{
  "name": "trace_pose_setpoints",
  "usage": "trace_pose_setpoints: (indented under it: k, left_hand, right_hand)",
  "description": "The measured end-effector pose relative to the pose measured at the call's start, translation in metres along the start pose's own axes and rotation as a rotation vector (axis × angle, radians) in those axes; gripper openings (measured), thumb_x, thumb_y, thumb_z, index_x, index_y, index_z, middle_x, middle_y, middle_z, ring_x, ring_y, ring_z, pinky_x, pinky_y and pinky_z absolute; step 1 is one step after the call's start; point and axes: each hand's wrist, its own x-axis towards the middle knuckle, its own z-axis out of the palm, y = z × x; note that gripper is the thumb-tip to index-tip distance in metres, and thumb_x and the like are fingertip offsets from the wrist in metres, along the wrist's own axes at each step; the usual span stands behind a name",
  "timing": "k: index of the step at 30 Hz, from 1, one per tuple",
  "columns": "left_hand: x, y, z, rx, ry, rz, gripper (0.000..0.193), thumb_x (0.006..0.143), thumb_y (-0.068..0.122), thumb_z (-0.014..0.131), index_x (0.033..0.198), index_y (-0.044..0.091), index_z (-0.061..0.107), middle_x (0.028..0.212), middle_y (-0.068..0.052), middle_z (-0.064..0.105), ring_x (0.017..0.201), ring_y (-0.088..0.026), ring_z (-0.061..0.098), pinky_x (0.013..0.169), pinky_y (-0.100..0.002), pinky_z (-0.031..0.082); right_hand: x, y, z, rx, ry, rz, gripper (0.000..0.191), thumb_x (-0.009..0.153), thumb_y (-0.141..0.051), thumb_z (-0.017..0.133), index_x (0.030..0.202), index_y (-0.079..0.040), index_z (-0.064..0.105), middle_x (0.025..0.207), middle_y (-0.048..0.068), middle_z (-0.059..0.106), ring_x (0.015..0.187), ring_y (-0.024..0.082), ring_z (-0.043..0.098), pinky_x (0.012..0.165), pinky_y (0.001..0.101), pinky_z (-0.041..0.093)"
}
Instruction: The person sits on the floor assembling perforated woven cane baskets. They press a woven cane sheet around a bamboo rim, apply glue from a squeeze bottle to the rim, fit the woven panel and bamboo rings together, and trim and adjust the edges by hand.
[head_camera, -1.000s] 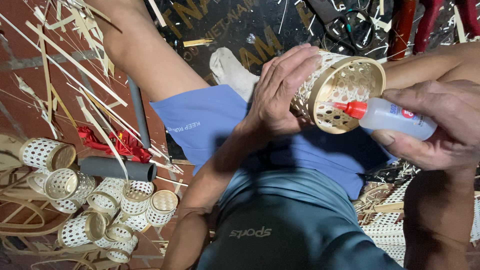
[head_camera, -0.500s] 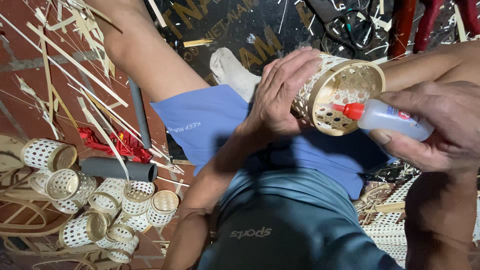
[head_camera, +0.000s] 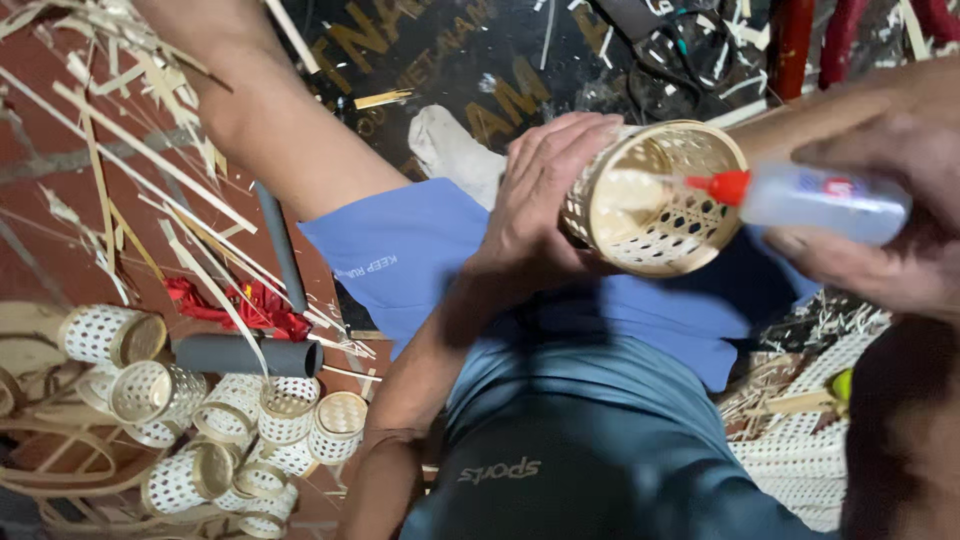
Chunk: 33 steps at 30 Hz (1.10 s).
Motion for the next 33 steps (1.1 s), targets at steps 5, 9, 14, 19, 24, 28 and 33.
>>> trace_pose_setpoints:
  k: [5,9,14,19,24,28,33]
  left_hand:
    - [-0.003,0.011,-0.009,-0.03,-0.07,0.017,0.095,0.082,0.033,0.1,0.149,0.0,0.042,0.149,-0.014,0.054,0.134,-0.033,0.055,0.12,-0.044,0.041]
    - [-0.004,0.018,-0.008,-0.069,-0.099,-0.002,0.099,0.079,0.035,0.101,0.149,-0.002,0.043,0.147,-0.013,0.056,0.131,-0.033,0.055,0.118,-0.042,0.044]
    - [-0.002,0.024,-0.008,-0.001,-0.117,-0.007,0.099,0.076,0.037,0.101,0.145,-0.006,0.046,0.143,-0.015,0.058,0.127,-0.033,0.056,0.113,-0.043,0.046]
    - [0.001,0.023,-0.012,-0.018,-0.137,-0.007,0.098,0.076,0.04,0.101,0.146,-0.004,0.048,0.143,-0.014,0.059,0.127,-0.033,0.056,0.114,-0.043,0.044]
    - [0.003,0.022,-0.015,-0.009,-0.156,-0.002,0.097,0.077,0.04,0.1,0.148,0.0,0.047,0.147,-0.013,0.056,0.129,-0.031,0.054,0.114,-0.042,0.042]
    - [0.003,0.023,-0.016,0.006,-0.159,-0.016,0.095,0.077,0.04,0.098,0.148,0.002,0.048,0.147,-0.011,0.056,0.128,-0.03,0.054,0.114,-0.041,0.041]
    - [0.007,0.019,-0.018,0.12,-0.075,0.046,0.082,0.088,0.035,0.093,0.147,0.005,0.046,0.151,-0.01,0.053,0.13,-0.028,0.052,0.114,-0.043,0.039]
  right_hand:
    - [0.033,-0.028,-0.021,-0.429,-0.259,-0.055,0.052,0.072,-0.032,0.086,0.113,-0.007,0.066,0.096,0.012,0.073,0.085,0.024,0.076,0.07,0.0357,0.059]
    - [0.049,-0.065,-0.02,-0.733,-0.137,-0.326,0.056,0.072,-0.035,0.08,0.117,-0.004,0.068,0.093,0.012,0.071,0.083,0.026,0.074,0.072,0.0402,0.058]
    - [0.065,-0.077,-0.018,-1.024,-0.143,-0.606,0.044,0.076,-0.036,0.067,0.112,-0.011,0.07,0.091,0.004,0.071,0.081,0.019,0.074,0.064,0.0332,0.057]
    - [0.064,-0.07,-0.011,-1.143,-0.238,-0.561,0.04,0.072,-0.032,0.065,0.109,-0.017,0.069,0.085,-0.001,0.068,0.081,0.017,0.073,0.064,0.0325,0.058]
    - [0.062,-0.067,-0.002,-1.189,-0.275,-0.534,0.039,0.074,-0.032,0.065,0.11,-0.018,0.069,0.082,-0.002,0.066,0.084,0.017,0.074,0.064,0.0293,0.058]
    - [0.074,-0.08,-0.004,-1.162,-0.31,-0.511,0.041,0.07,-0.029,0.067,0.109,-0.017,0.068,0.083,-0.002,0.065,0.085,0.017,0.074,0.062,0.0281,0.057]
    - [0.091,-0.086,-0.014,-0.922,-0.034,-0.768,0.044,0.079,-0.028,0.071,0.117,-0.006,0.067,0.087,0.008,0.066,0.081,0.024,0.07,0.061,0.0348,0.054]
